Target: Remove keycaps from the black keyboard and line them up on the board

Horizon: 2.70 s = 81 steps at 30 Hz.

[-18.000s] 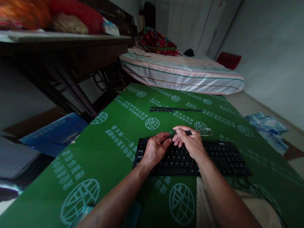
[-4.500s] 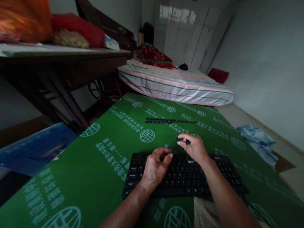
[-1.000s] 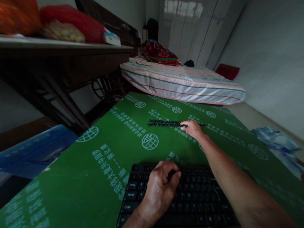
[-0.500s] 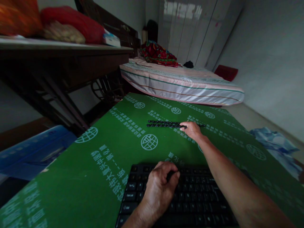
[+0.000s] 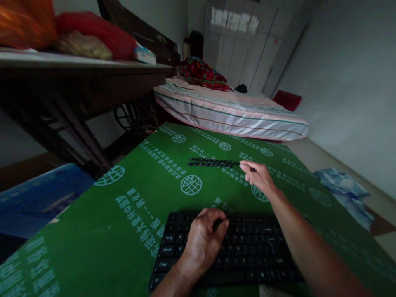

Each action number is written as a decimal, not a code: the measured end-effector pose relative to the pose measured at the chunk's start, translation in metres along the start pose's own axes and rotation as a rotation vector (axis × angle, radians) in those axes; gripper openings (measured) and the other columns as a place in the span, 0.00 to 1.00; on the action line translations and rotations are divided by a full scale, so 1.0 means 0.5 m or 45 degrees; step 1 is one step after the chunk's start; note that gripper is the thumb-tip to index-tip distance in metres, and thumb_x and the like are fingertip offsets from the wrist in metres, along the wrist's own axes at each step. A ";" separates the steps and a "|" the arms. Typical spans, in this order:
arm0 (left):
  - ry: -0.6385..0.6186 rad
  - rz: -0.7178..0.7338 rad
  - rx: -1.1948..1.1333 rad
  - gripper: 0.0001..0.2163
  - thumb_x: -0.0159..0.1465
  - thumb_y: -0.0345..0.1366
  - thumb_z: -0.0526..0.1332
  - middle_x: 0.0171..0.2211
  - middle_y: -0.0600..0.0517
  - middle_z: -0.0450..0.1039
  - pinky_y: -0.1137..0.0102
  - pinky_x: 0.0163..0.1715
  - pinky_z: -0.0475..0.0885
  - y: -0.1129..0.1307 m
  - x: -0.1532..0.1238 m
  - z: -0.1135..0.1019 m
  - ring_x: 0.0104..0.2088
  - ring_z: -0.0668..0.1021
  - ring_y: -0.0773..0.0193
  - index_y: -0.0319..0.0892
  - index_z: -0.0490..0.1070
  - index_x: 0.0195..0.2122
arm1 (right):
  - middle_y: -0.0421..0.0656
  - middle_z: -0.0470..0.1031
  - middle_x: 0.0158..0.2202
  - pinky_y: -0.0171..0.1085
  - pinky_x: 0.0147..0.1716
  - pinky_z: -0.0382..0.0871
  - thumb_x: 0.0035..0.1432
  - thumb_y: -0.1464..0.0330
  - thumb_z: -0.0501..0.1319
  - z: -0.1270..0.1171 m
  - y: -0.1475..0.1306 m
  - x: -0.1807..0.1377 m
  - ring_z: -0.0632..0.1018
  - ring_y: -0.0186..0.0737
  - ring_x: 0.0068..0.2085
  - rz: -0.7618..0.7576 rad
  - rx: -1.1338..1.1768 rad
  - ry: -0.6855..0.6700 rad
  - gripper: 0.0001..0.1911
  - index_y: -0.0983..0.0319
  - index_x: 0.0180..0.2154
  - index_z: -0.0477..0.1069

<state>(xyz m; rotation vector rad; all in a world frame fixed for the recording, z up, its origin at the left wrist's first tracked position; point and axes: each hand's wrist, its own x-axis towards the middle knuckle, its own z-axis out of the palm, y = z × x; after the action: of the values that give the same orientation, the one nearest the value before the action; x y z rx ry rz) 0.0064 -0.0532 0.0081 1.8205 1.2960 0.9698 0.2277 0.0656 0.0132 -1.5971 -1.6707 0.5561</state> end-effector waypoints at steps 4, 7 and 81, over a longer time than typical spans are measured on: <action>0.009 0.005 0.020 0.05 0.57 0.31 0.57 0.29 0.51 0.74 0.69 0.36 0.70 -0.001 0.003 -0.001 0.33 0.76 0.62 0.42 0.73 0.28 | 0.35 0.66 0.14 0.28 0.12 0.57 0.55 0.48 0.50 -0.038 -0.035 -0.091 0.63 0.28 0.12 0.123 0.335 0.013 0.32 0.64 0.51 0.69; 0.017 0.042 0.044 0.05 0.57 0.31 0.58 0.29 0.52 0.75 0.69 0.36 0.70 -0.003 0.004 0.000 0.33 0.76 0.62 0.43 0.73 0.28 | 0.36 0.66 0.13 0.27 0.11 0.55 0.55 0.48 0.51 -0.056 -0.049 -0.146 0.62 0.27 0.11 0.206 0.330 -0.011 0.31 0.65 0.47 0.72; -0.155 0.436 0.496 0.07 0.54 0.27 0.62 0.40 0.48 0.75 0.61 0.47 0.69 0.011 0.009 0.057 0.45 0.72 0.55 0.41 0.77 0.33 | 0.31 0.62 0.07 0.24 0.05 0.47 0.42 0.71 0.55 0.030 -0.092 -0.235 0.58 0.26 0.07 0.416 0.476 -0.354 0.04 0.62 0.24 0.67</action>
<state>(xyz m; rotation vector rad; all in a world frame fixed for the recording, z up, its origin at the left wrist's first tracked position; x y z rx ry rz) 0.0348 -0.0534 0.0001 2.4214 1.1796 0.7993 0.1798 -0.0523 0.0130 -1.5677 -1.3912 1.2290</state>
